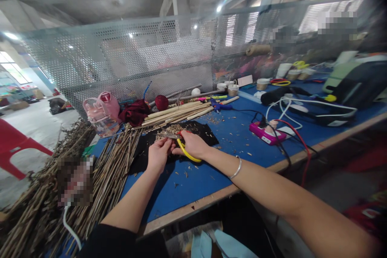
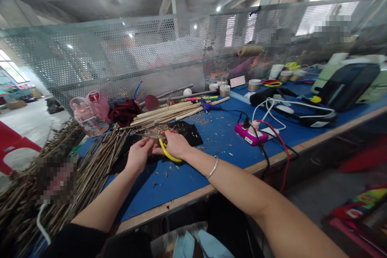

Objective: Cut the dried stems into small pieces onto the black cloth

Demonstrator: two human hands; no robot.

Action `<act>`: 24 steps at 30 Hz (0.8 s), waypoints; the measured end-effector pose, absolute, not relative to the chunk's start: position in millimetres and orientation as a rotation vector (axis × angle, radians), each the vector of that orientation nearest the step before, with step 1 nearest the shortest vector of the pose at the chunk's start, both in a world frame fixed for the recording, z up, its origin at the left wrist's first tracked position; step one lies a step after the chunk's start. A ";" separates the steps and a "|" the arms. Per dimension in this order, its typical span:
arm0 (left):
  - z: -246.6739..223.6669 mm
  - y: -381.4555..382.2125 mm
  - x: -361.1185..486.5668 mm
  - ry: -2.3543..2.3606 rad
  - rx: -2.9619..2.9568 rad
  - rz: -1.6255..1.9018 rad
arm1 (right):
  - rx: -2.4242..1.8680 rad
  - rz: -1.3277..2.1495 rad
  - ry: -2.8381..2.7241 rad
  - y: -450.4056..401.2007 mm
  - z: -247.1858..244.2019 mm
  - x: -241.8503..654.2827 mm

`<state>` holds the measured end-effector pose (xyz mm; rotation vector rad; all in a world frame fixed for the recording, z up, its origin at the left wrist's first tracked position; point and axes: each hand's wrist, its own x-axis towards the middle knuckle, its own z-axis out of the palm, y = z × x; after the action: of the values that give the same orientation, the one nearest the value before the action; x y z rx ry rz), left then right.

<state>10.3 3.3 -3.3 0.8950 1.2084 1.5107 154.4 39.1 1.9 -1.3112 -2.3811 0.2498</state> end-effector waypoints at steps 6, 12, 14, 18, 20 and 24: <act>-9.9 6.7 7.6 1.270 0.989 1.530 | -1.431 0.245 -2.383 39.6 0.5 151.7; -13.7 8.9 7.3 1.241 0.919 1.549 | -1.494 0.257 -2.385 40.0 1.3 152.0; -15.1 9.2 7.0 1.233 0.907 1.548 | -1.504 0.260 -2.385 40.7 0.4 152.4; -18.1 10.2 5.4 1.216 0.889 1.531 | -1.525 0.249 -2.380 42.0 -1.1 152.8; -18.9 10.6 5.0 1.228 0.892 1.528 | -1.538 0.255 -2.377 42.6 -1.2 153.0; -18.6 11.0 5.7 1.247 0.911 1.515 | -1.548 0.272 -2.387 45.0 -1.3 153.7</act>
<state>5.7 11.0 -18.6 0.9109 1.2466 1.5148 153.7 45.0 -1.3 -1.5477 -2.3868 0.2725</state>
